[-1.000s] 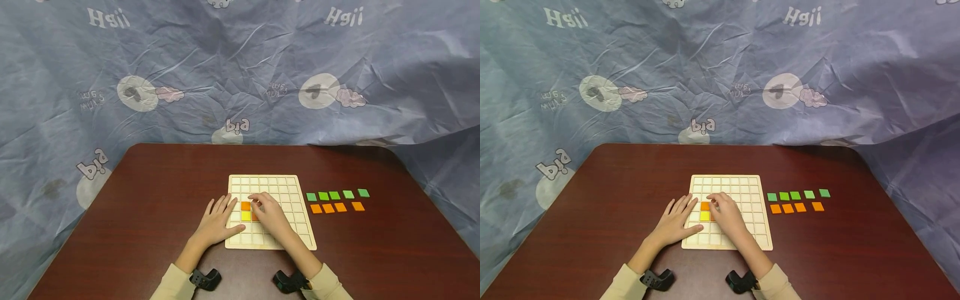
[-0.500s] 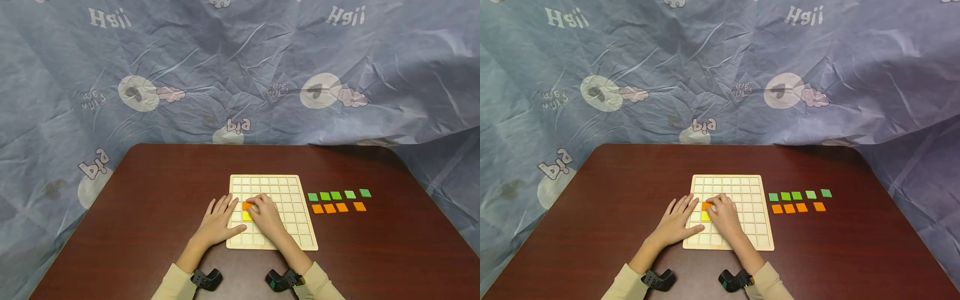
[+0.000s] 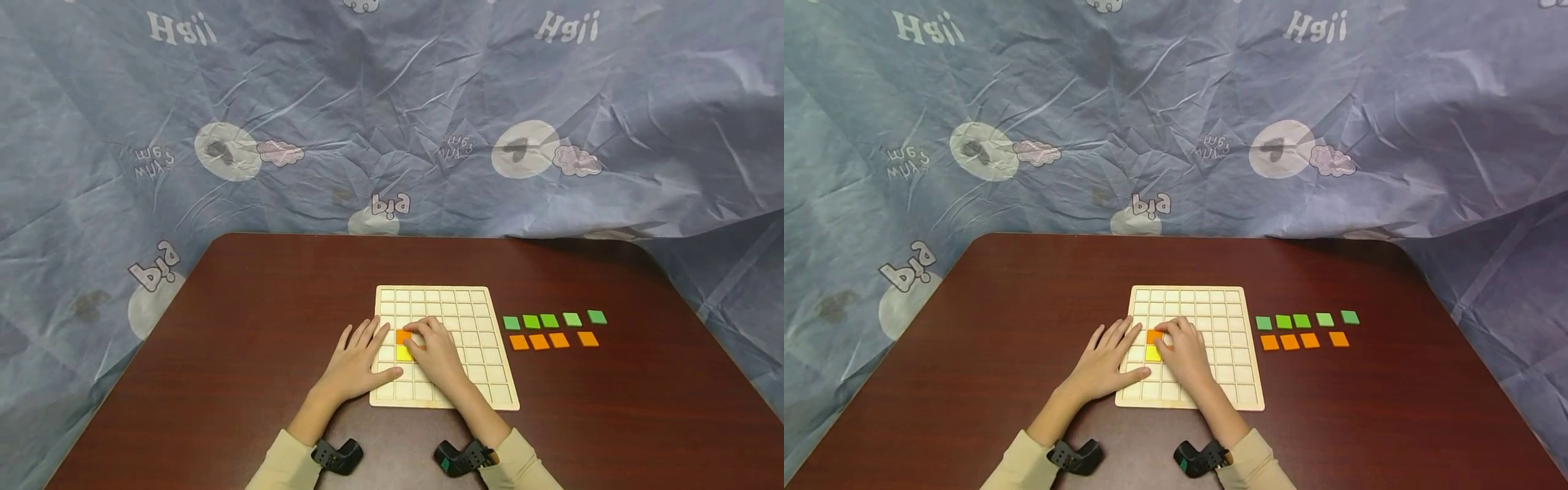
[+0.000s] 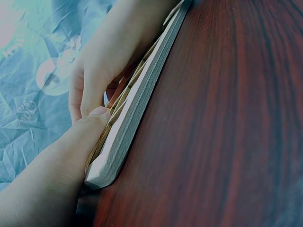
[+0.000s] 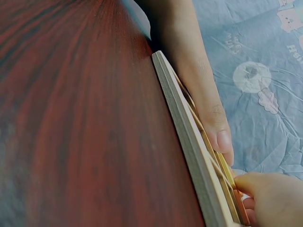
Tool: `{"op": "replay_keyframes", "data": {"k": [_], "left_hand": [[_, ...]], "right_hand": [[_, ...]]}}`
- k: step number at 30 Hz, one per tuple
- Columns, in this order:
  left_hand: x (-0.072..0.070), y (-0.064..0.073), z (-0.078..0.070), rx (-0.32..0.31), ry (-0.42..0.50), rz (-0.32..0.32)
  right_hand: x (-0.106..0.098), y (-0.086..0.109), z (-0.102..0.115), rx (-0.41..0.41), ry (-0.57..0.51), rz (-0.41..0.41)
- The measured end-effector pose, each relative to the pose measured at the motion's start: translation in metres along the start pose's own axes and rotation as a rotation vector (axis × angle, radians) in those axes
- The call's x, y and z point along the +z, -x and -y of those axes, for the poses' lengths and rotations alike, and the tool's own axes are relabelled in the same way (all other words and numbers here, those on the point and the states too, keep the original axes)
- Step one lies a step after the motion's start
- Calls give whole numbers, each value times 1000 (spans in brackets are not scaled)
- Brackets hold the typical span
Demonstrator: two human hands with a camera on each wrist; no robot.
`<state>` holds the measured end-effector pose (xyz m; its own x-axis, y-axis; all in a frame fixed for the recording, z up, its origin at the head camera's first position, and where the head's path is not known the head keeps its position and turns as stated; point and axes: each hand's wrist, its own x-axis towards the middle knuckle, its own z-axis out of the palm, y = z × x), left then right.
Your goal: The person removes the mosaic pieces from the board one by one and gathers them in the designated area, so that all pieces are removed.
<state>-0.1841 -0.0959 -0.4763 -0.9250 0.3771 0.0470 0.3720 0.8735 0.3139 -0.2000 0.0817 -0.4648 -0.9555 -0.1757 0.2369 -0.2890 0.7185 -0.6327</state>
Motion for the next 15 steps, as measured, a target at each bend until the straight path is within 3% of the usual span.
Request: {"op": "replay_keyframes", "data": {"k": [7, 15], "left_hand": [[-1, 1, 0, -5, -2, -4], [0, 0, -1, -4, 1, -5]], "right_hand": [[-1, 0, 0, -1, -54, 9], [0, 0, -2, -18, -42, 9]]}}
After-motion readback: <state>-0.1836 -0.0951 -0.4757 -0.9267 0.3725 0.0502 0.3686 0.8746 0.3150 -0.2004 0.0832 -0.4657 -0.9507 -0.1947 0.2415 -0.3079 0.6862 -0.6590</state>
